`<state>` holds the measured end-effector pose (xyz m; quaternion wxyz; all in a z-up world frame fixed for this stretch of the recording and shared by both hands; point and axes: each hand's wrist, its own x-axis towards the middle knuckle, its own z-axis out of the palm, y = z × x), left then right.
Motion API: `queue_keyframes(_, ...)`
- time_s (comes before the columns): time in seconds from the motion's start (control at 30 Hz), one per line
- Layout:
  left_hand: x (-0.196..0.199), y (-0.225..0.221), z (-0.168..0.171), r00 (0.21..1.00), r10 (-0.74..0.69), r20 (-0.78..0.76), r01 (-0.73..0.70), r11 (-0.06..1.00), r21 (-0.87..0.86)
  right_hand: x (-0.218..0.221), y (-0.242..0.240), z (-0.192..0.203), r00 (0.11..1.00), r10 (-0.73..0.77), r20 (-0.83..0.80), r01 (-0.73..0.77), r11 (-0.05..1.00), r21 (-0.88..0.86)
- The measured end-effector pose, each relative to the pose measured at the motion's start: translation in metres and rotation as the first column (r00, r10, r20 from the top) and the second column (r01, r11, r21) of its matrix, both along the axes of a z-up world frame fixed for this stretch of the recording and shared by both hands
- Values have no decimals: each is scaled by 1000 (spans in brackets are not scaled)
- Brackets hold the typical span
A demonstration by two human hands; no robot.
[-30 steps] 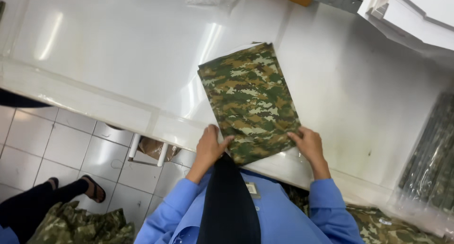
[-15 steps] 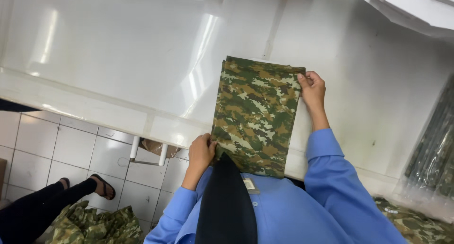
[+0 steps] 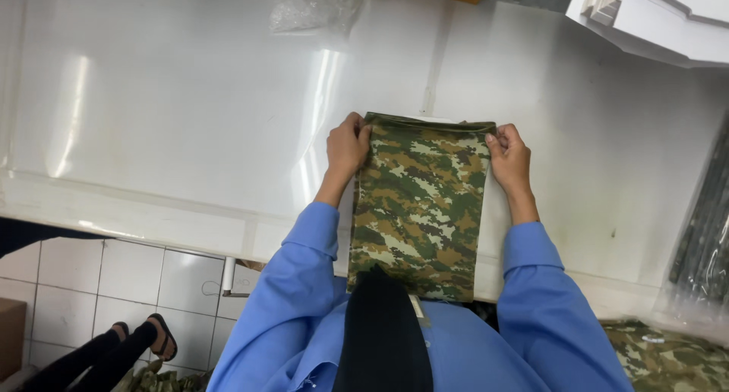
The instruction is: The person folds a camouflage-patterned shirt on a white table using a white paper template to guide the folds. After folding, the shirt is placed into a clear plastic bag with a yellow logo and set aside. The process is repeated with another shirt.
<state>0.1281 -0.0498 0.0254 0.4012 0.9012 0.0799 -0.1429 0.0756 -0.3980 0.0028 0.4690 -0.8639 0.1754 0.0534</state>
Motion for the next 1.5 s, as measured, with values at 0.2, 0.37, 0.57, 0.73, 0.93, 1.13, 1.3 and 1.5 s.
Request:
queue_keyframes(0.2,19,6,21,988,-154,-29,154,988,-6,19,8,54,985,107,-133,-91,989,116)
queue_keyframes(0.37,43,5,22,926,-370,-82,376,921,98,39,-3,65,914,278,-296,-222,953,208)
queue_keyframes(0.57,53,5,26,911,-393,-125,399,916,34,30,7,28,988,137,-66,-124,978,168)
queue_keyframes(0.73,45,-9,31,976,-179,-123,198,967,160,17,24,0,960,-275,53,278,959,-48)
queue_keyframes(0.93,32,-5,26,1000,19,13,-18,998,-58,10,27,7,956,-286,62,281,957,77)
queue_keyframes(1.13,65,-25,25,994,96,60,-95,995,-18,49,30,12,928,-366,62,371,924,-96)
queue_keyframes(1.3,68,-26,19,994,105,29,-105,994,-22,30,34,6,942,-285,179,315,934,-170)
queue_keyframes(1.5,78,-23,12,999,33,-23,-34,999,-41,44,13,16,989,-127,80,133,989,-70)
